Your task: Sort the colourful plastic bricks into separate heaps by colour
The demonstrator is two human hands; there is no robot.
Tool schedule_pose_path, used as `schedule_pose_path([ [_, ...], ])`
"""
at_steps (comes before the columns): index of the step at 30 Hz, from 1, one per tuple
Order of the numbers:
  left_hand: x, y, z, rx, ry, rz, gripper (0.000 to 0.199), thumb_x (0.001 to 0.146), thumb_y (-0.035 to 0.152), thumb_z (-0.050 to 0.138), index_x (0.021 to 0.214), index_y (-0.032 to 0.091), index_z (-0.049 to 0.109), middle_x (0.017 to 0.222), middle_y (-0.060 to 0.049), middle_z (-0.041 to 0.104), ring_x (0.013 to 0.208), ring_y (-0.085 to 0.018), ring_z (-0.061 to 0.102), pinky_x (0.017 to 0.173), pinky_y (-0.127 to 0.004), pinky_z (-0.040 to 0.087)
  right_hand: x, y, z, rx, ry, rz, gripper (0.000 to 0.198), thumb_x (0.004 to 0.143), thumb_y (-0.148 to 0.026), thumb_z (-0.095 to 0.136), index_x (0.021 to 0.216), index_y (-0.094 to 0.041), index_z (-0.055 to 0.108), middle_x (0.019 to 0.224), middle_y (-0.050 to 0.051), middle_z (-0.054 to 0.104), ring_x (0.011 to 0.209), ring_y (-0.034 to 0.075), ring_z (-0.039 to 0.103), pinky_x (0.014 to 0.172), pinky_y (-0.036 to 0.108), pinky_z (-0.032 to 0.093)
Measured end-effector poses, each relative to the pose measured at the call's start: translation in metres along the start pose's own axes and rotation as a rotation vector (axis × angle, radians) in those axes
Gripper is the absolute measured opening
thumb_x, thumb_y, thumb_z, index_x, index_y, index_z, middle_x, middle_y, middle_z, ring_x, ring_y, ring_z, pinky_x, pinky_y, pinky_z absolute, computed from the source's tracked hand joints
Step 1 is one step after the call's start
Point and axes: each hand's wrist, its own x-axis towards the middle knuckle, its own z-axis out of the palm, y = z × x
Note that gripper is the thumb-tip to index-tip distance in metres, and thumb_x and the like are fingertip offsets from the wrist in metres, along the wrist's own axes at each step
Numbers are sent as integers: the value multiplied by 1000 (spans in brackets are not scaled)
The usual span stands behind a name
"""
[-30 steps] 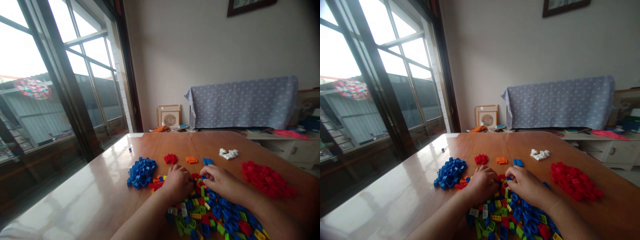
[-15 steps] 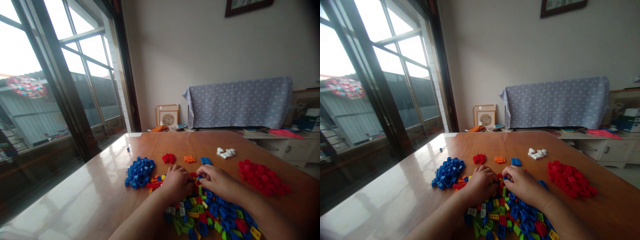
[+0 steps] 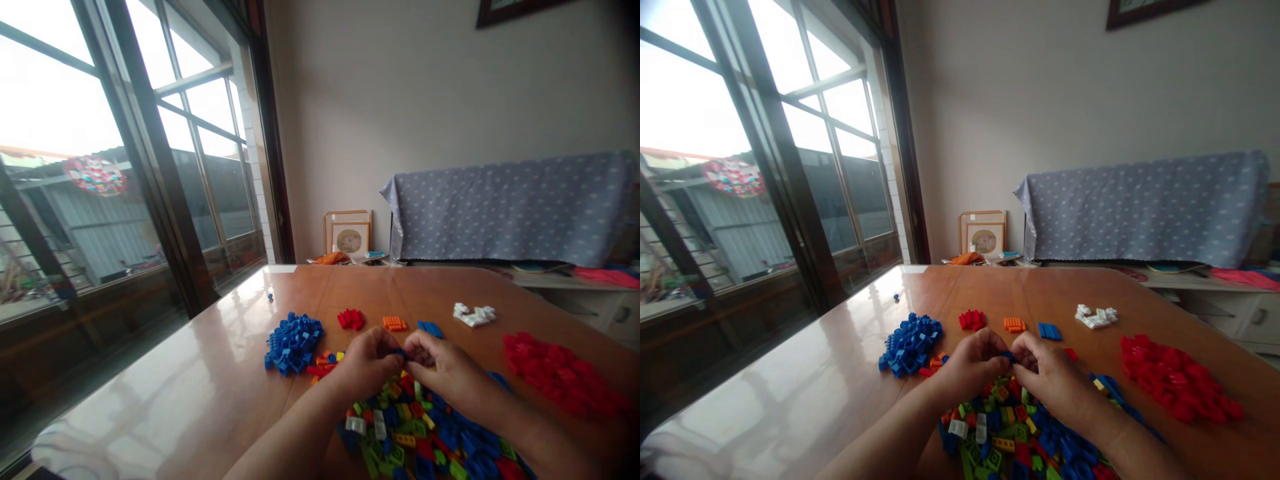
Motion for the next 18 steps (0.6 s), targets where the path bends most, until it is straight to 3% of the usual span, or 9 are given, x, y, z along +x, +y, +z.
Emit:
schedule_pose_path([
  [4, 1, 1, -1, -91, 44, -36, 28, 72, 24, 78, 89, 16, 57, 75, 2, 58, 62, -8, 51, 56, -19, 37, 1, -2, 5, 18, 13, 8, 13, 88, -34, 60, 96, -24, 57, 86, 2, 70, 81, 20, 68, 70, 29, 53],
  [10, 3, 4, -6, -27, 116, -15, 24, 71, 18, 74, 88, 16, 56, 70, 5, 54, 58, -6, 46, 53, -18, 33, -3, -6, 7, 125, -28, 9, 29, 90, -33, 58, 118, -25, 57, 105, 5, 72, 99, 22, 71, 85, 33, 57],
  [14, 3, 14, -32, 307, 259, 62, 17, 75, 15, 66, 90, 18, 59, 71, 4, 55, 62, -9, 48, 59, -20, 37, -4, -3, 1, 72, 26, 47, 34, 92, -39, 57, 123, -25, 59, 116, 9, 72, 108, 25, 69, 91, 37, 57],
  [18, -2, 30, -80, 775, 503, 85, 14, 78, 13, 58, 90, 20, 61, 86, -2, 63, 78, -15, 57, 71, -25, 43, -3, 6, -8, -18, 99, 41, 31, 92, -41, 57, 117, -25, 65, 117, 9, 72, 106, 27, 70, 90, 39, 58],
])
